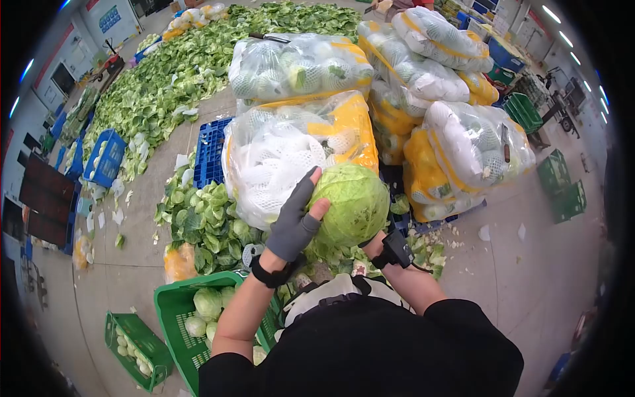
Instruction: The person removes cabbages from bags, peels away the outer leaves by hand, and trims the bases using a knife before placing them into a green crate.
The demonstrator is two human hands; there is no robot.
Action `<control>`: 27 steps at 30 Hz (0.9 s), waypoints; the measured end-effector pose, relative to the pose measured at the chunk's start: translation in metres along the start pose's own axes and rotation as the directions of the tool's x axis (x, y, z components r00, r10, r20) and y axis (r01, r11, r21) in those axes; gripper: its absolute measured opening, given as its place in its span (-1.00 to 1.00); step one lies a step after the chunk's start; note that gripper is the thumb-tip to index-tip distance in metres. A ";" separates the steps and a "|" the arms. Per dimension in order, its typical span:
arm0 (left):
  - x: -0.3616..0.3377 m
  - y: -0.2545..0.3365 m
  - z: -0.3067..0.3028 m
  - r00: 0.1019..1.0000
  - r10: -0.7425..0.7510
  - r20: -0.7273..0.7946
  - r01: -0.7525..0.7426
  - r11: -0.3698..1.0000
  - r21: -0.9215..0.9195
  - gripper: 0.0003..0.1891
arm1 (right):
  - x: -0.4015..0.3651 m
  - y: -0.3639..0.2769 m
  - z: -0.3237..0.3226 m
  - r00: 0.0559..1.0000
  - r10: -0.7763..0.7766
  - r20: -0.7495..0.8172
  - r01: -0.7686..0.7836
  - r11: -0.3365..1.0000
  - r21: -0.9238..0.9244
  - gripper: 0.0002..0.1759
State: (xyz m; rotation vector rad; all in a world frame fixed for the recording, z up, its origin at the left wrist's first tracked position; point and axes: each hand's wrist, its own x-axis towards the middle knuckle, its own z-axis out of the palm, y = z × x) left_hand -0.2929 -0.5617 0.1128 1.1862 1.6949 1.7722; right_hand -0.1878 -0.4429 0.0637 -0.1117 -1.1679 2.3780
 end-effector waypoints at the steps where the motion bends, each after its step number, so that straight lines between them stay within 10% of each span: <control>1: 0.001 0.000 0.007 1.000 -0.003 0.006 0.003 1.000 0.002 -0.53 | 0.002 0.004 -0.011 1.000 -0.002 -0.005 0.002 1.000 0.004 -0.55; 3: -0.006 -0.002 0.021 0.987 0.082 -0.139 -0.067 0.992 0.111 -0.71 | 0.007 0.029 -0.051 0.969 -0.182 0.169 0.243 0.547 -0.801 -0.55; 4: -0.008 0.009 0.031 0.969 0.101 -0.223 -0.069 0.986 0.149 -0.85 | 0.008 0.042 -0.070 0.971 -0.183 0.155 0.232 0.551 -0.802 -0.55; 6: -0.020 0.006 0.027 0.978 0.172 -0.114 -0.159 0.981 0.115 -0.86 | 0.013 0.060 -0.099 0.988 -0.154 -0.014 0.133 0.894 -0.428 -0.58; 8: -0.026 -0.004 0.028 0.966 0.246 -0.081 -0.249 0.968 -0.035 -0.84 | 0.013 0.041 -0.096 0.991 -0.097 -0.094 0.077 0.977 -0.200 -0.58; 9: -0.015 -0.005 0.028 0.945 0.285 -0.162 -0.258 0.951 0.171 -0.69 | 0.013 0.035 -0.095 0.988 -0.019 -0.152 0.026 0.999 0.044 -0.57; 11: 0.017 0.006 0.041 0.937 0.173 -0.304 -0.173 0.985 0.027 -0.59 | 0.018 0.029 -0.104 0.989 0.080 -0.122 -0.037 0.947 0.319 -0.44; 13: 0.030 -0.015 0.037 0.985 -0.168 -0.023 0.169 0.986 0.006 -0.55 | 0.019 0.004 -0.092 0.957 0.289 -0.033 -0.198 0.731 0.654 -0.30; 20: 0.040 -0.010 0.068 0.971 0.188 -0.150 -0.132 0.938 0.319 -0.85 | 0.013 0.002 -0.105 0.975 0.219 0.045 -0.172 0.610 0.773 -0.28; 24: 0.001 0.006 0.072 0.909 0.410 0.072 -0.410 0.855 0.316 -0.95 | 0.006 0.010 -0.120 0.984 0.178 -0.025 -0.106 0.686 0.720 -0.29; 27: -0.019 -0.001 0.057 0.819 0.437 0.372 -0.510 0.852 0.122 -0.61 | 0.003 0.006 -0.121 0.980 0.181 -0.084 -0.073 0.716 0.695 -0.34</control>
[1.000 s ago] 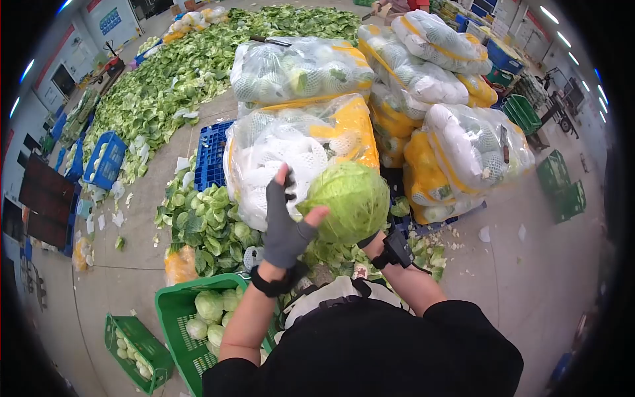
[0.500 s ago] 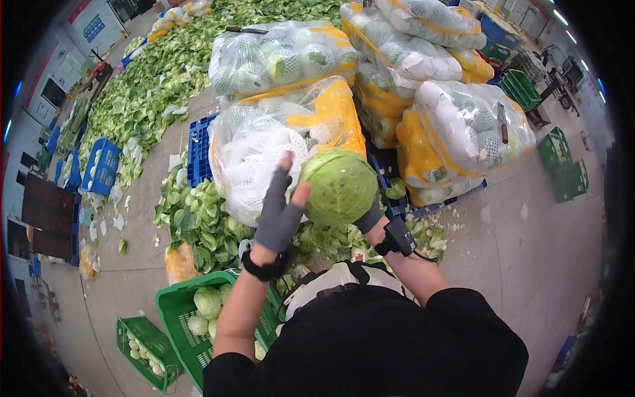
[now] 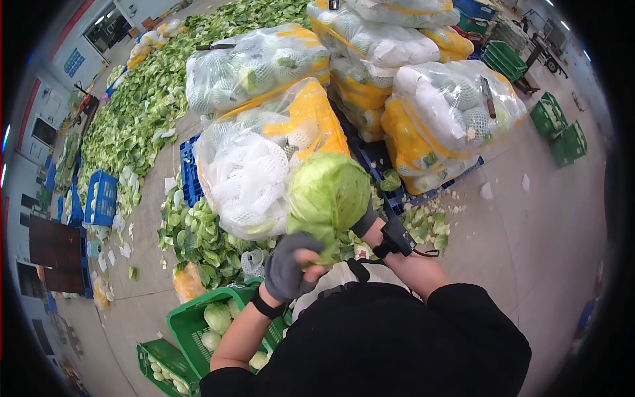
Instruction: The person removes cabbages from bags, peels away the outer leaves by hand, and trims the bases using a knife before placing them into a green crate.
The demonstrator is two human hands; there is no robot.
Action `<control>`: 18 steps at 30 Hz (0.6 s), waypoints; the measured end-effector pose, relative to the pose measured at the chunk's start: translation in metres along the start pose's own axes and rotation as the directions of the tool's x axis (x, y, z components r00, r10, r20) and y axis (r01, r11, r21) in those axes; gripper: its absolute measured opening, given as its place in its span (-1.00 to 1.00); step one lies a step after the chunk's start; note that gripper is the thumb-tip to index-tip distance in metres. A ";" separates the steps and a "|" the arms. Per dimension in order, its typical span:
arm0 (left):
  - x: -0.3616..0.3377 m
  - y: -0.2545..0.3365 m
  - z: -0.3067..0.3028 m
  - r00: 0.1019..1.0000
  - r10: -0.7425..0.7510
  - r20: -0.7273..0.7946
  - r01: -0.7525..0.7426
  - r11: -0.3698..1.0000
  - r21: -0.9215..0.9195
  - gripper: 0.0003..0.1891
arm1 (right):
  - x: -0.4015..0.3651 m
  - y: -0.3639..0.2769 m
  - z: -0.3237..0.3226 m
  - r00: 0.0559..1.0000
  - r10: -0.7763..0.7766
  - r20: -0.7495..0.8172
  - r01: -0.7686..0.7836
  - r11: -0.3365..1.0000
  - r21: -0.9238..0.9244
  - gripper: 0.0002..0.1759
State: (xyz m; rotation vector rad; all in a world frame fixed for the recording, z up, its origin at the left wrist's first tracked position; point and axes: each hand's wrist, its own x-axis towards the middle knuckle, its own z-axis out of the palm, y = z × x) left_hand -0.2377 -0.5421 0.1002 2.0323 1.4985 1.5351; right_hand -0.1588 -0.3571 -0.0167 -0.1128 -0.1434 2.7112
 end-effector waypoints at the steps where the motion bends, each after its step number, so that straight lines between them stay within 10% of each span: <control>1: 0.004 0.004 0.001 0.991 -0.073 -0.108 0.095 0.973 0.212 -0.38 | -0.002 0.000 0.002 0.999 0.020 0.039 -0.020 1.000 0.016 -0.35; 4: 0.036 -0.008 -0.010 0.946 -0.244 -0.212 0.310 0.870 0.383 0.17 | -0.005 -0.002 0.032 0.997 0.069 0.038 -0.069 0.998 -0.007 -0.34; 7: 0.052 -0.019 -0.015 0.915 -0.341 -0.217 0.385 0.899 0.210 -0.03 | -0.014 -0.013 0.059 0.990 0.129 0.049 -0.124 0.988 -0.097 -0.26; 9: 0.056 -0.017 -0.030 0.930 -0.345 -0.124 0.310 0.920 -0.238 -0.38 | -0.014 -0.018 0.078 0.962 0.180 0.207 -0.149 0.977 -0.155 -0.18; 12: 0.063 -0.017 -0.026 0.963 -0.267 -0.029 0.260 0.954 -0.148 -0.69 | -0.014 -0.021 0.063 0.939 0.261 0.222 -0.227 0.959 -0.169 -0.19; 16: 0.064 -0.010 -0.011 0.875 -0.430 -0.224 0.405 0.902 -0.149 -0.89 | -0.003 0.007 -0.003 0.993 -0.067 0.097 0.104 0.890 -0.444 -0.32; 18: 0.042 -0.009 -0.004 0.905 -0.243 -0.349 0.261 0.965 0.005 -0.91 | -0.001 0.017 -0.019 0.996 -0.081 -0.040 0.076 0.989 -0.128 -0.41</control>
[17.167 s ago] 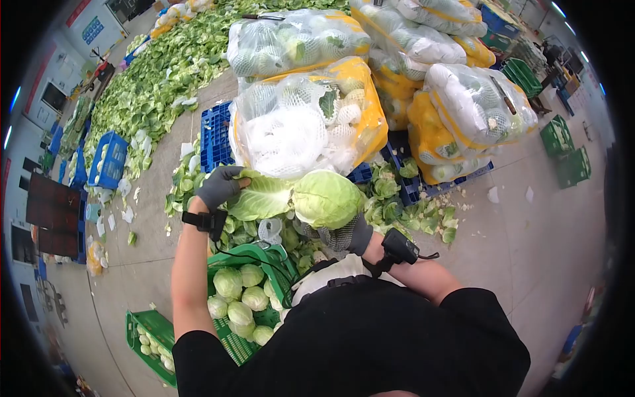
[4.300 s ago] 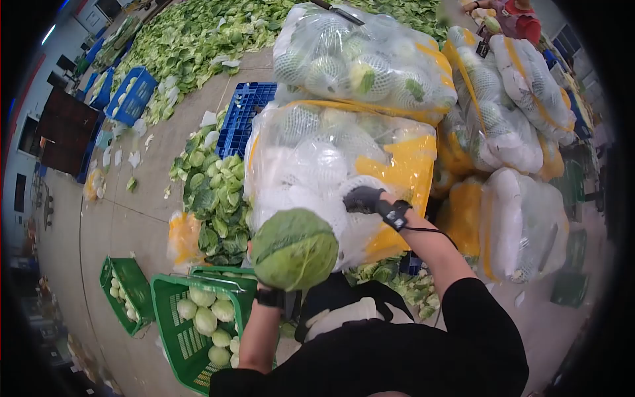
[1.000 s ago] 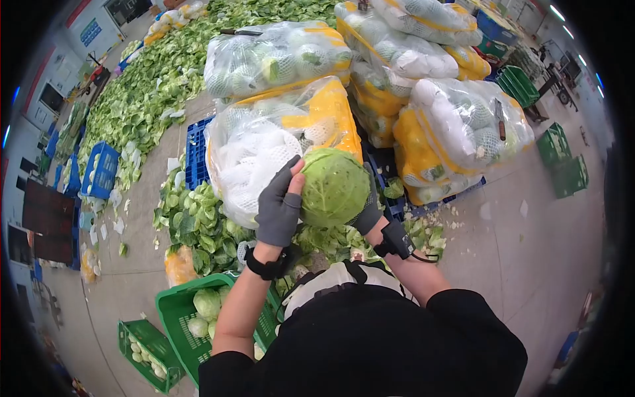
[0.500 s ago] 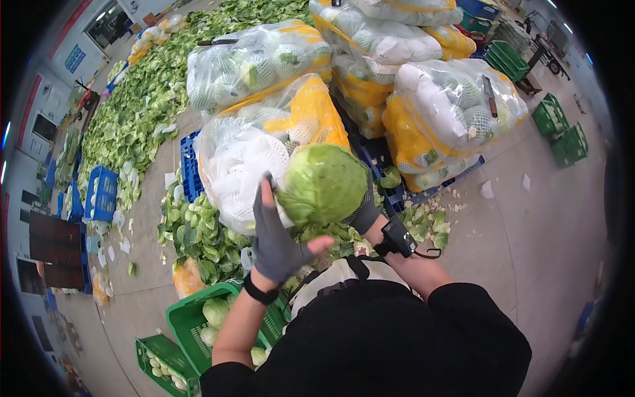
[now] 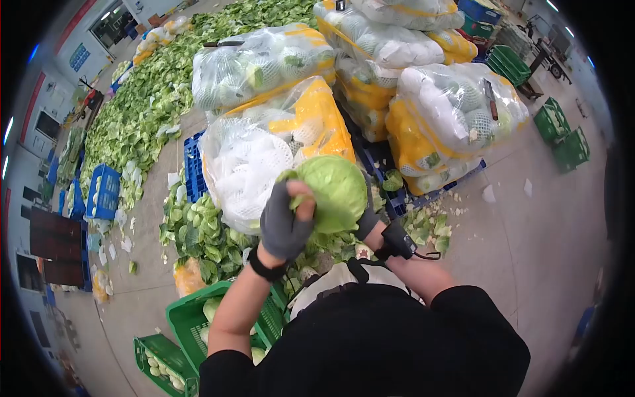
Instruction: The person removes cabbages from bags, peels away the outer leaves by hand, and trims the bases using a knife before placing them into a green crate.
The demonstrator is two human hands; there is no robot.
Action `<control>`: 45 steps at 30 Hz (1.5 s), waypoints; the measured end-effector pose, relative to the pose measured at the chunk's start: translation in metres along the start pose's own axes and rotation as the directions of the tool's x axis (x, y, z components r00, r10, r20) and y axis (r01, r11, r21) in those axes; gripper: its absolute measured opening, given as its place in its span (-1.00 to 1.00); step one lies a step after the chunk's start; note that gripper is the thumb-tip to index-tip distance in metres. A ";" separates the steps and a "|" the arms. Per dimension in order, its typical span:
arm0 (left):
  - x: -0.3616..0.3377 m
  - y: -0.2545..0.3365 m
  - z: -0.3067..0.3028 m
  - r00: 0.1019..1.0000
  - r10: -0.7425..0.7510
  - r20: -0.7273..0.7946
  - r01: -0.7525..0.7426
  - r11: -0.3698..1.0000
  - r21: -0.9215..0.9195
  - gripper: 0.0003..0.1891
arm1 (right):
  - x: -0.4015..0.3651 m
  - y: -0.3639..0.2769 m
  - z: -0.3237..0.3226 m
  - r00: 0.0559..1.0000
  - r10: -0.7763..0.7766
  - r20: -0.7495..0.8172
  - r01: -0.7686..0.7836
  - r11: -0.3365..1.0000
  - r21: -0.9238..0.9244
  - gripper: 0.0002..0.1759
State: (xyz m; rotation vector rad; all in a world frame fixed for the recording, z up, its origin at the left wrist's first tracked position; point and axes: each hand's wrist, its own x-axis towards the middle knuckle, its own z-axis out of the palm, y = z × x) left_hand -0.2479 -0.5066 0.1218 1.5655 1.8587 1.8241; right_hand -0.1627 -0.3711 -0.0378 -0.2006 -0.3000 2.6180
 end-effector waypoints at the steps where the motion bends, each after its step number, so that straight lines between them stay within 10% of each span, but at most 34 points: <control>1: -0.011 0.005 -0.007 0.998 -0.049 0.043 0.050 0.999 -0.018 -0.89 | -0.007 0.002 0.006 1.000 -0.023 -0.007 0.023 1.000 -0.008 -0.43; 6: -0.054 -0.019 -0.044 0.943 -0.035 0.332 -0.049 0.970 0.240 -0.82 | -0.020 -0.012 0.026 0.998 -0.018 0.053 0.018 1.000 -0.002 -0.44; 8: -0.064 -0.047 -0.050 0.876 -0.477 -0.074 0.457 0.770 0.445 -0.70 | -0.019 -0.023 0.037 0.996 0.014 0.094 -0.014 1.000 -0.001 -0.43; 11: -0.035 -0.055 -0.048 0.874 -0.485 0.024 0.475 0.864 0.166 -0.39 | -0.017 -0.031 0.049 0.989 0.035 0.141 -0.034 0.999 -0.013 -0.42; 14: -0.021 -0.026 -0.003 0.654 -0.659 0.372 0.754 0.611 -0.241 -0.30 | -0.023 -0.031 0.052 0.985 0.053 0.165 -0.050 0.999 -0.022 -0.41; 16: -0.021 -0.028 0.014 0.752 -0.532 0.389 0.614 0.350 -0.708 -0.23 | -0.028 -0.037 0.060 0.976 0.098 0.197 -0.095 0.995 -0.021 -0.40; 18: -0.023 -0.029 0.008 0.798 -0.519 0.305 0.532 0.371 -0.761 -0.28 | -0.030 -0.046 0.069 0.962 0.150 0.226 -0.110 0.978 -0.179 -0.40; 19: -0.026 -0.029 0.003 0.826 -0.510 0.239 0.466 0.381 -0.798 -0.34 | -0.028 -0.049 0.065 0.972 0.046 0.232 0.143 0.666 -0.732 -0.29; 22: -0.035 -0.063 0.001 0.858 -0.513 0.013 0.384 0.624 -0.681 -0.43 | -0.027 -0.033 0.070 0.976 0.216 0.019 -0.211 0.964 -0.163 -0.28; 26: -0.036 -0.054 0.003 0.904 -0.321 -0.282 0.157 0.863 -0.480 -0.55 | -0.026 -0.011 0.056 0.995 0.102 0.012 -0.101 0.992 -0.081 -0.34; 28: -0.040 -0.054 -0.011 0.857 -0.454 -0.243 0.321 0.840 -0.437 -0.59 | -0.020 -0.004 0.042 0.988 0.145 0.058 -0.146 0.989 0.018 -0.34; 30: -0.047 -0.053 -0.026 0.597 -0.798 -0.088 0.684 0.562 -0.465 -0.60 | -0.009 0.003 0.023 0.978 0.155 0.139 -0.171 0.978 0.116 -0.30; 31: -0.049 -0.060 -0.026 0.724 -0.675 -0.144 0.526 0.674 -0.518 -0.68 | -0.008 0.007 0.018 0.978 0.147 0.146 -0.166 0.978 0.124 -0.30; 32: -0.051 -0.063 -0.028 0.497 -0.865 0.065 0.576 0.273 -0.771 -0.71 | -0.011 0.013 0.013 0.983 0.135 0.122 -0.148 0.983 0.106 -0.29; 36: -0.078 -0.129 -0.076 0.466 -0.885 -0.002 0.645 0.341 -0.684 -0.61 | -0.019 0.020 0.023 0.989 0.124 0.085 -0.125 0.992 0.011 -0.29; 38: -0.062 -0.111 -0.119 0.644 -0.733 0.220 0.327 0.004 -0.945 -0.25 | -0.013 0.013 0.036 0.984 0.145 0.101 -0.145 0.989 -0.004 -0.28; 40: -0.073 -0.162 -0.119 0.476 -0.869 0.137 0.509 0.145 -0.848 -0.37 | -0.009 0.007 0.046 0.982 0.153 0.110 -0.148 0.988 -0.047 -0.28; 43: -0.022 -0.023 -0.047 0.604 -0.767 0.218 0.769 0.488 -0.413 -0.44 | -0.009 0.010 0.045 0.983 0.149 0.103 -0.127 0.973 -0.191 -0.27; 44: -0.032 -0.042 -0.028 0.828 -0.526 0.193 0.554 0.714 -0.429 -0.43 | -0.006 0.009 0.043 0.985 0.145 0.095 -0.118 0.962 -0.247 -0.27; 45: -0.031 -0.039 -0.020 0.848 -0.523 0.092 0.501 0.730 -0.465 -0.44 | -0.005 0.006 0.044 0.987 0.143 0.069 -0.116 0.946 -0.302 -0.27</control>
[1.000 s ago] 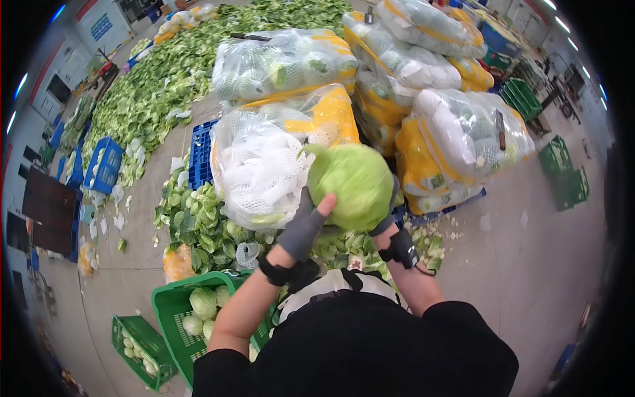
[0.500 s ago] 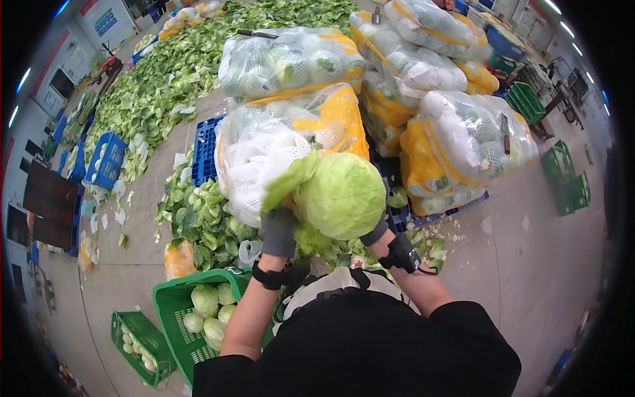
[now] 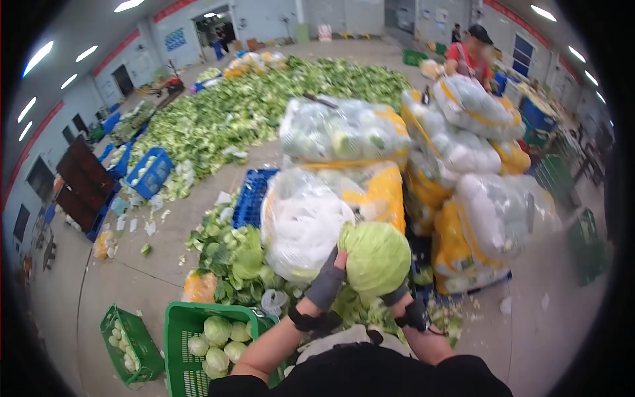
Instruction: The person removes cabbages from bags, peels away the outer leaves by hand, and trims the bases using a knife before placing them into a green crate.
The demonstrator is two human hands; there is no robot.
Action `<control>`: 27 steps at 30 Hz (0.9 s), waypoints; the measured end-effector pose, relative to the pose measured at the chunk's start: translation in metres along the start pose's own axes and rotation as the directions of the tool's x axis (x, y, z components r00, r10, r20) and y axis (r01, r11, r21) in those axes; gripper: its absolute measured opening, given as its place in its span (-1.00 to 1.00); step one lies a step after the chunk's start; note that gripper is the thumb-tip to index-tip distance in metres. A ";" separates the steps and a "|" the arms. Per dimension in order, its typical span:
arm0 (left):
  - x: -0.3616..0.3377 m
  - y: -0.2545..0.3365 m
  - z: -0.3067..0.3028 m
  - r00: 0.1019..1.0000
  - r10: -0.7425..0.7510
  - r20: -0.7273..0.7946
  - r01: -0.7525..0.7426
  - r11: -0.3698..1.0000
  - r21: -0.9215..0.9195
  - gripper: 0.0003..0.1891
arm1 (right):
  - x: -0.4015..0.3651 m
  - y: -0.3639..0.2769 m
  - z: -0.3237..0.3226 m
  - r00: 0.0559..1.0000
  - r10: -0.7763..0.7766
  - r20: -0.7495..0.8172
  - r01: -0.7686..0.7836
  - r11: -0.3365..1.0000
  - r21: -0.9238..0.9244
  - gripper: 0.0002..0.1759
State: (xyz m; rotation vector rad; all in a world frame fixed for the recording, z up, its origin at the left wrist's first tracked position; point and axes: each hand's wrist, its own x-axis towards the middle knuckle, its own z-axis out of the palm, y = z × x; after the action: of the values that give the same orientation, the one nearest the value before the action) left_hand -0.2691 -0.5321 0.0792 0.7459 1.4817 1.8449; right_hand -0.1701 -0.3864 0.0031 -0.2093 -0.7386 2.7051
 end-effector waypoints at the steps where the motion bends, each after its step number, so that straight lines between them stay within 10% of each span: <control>1: -0.004 0.008 -0.004 0.994 -0.105 -0.026 0.100 0.982 -0.161 -0.48 | -0.002 -0.007 0.008 0.999 0.018 -0.026 -0.019 0.999 -0.041 -0.26; 7: -0.003 -0.004 -0.016 0.981 0.166 -0.104 -0.141 0.968 0.207 -0.54 | 0.002 -0.005 0.026 0.991 0.098 0.091 -0.119 0.957 0.264 -0.22; 8: -0.004 0.002 -0.015 0.973 0.226 -0.039 -0.195 0.906 0.377 -0.55 | 0.013 0.013 0.004 0.981 -0.081 0.178 0.117 0.973 -0.198 -0.20; 11: -0.007 0.031 -0.018 0.988 0.086 0.127 -0.133 0.895 0.427 -0.58 | 0.008 0.021 0.013 0.918 -0.014 0.397 -0.023 0.996 0.090 -0.51; 13: -0.010 0.038 -0.022 0.979 0.133 0.155 -0.203 0.688 0.697 -0.61 | 0.012 0.034 -0.030 0.964 -0.046 0.263 0.083 0.988 -0.131 -0.46; 15: -0.018 0.039 -0.017 0.976 0.209 0.056 -0.190 0.704 0.684 -0.63 | -0.005 0.035 -0.040 0.987 -0.107 0.116 0.142 0.923 -0.358 -0.40; 18: -0.021 0.026 -0.025 0.959 0.278 0.055 -0.225 0.632 0.742 -0.63 | -0.015 0.019 0.007 0.990 0.059 0.131 -0.080 0.984 0.159 -0.39; 27: -0.030 -0.034 -0.035 0.925 0.161 -0.345 -0.037 0.940 0.339 -0.64 | -0.012 0.057 0.001 0.995 0.048 0.092 -0.071 0.961 0.268 -0.33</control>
State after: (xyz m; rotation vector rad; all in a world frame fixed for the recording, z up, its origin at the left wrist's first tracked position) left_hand -0.2729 -0.5714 0.0376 0.6587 2.0645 1.9136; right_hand -0.1746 -0.4370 -0.0245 -0.0520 -0.3804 2.8491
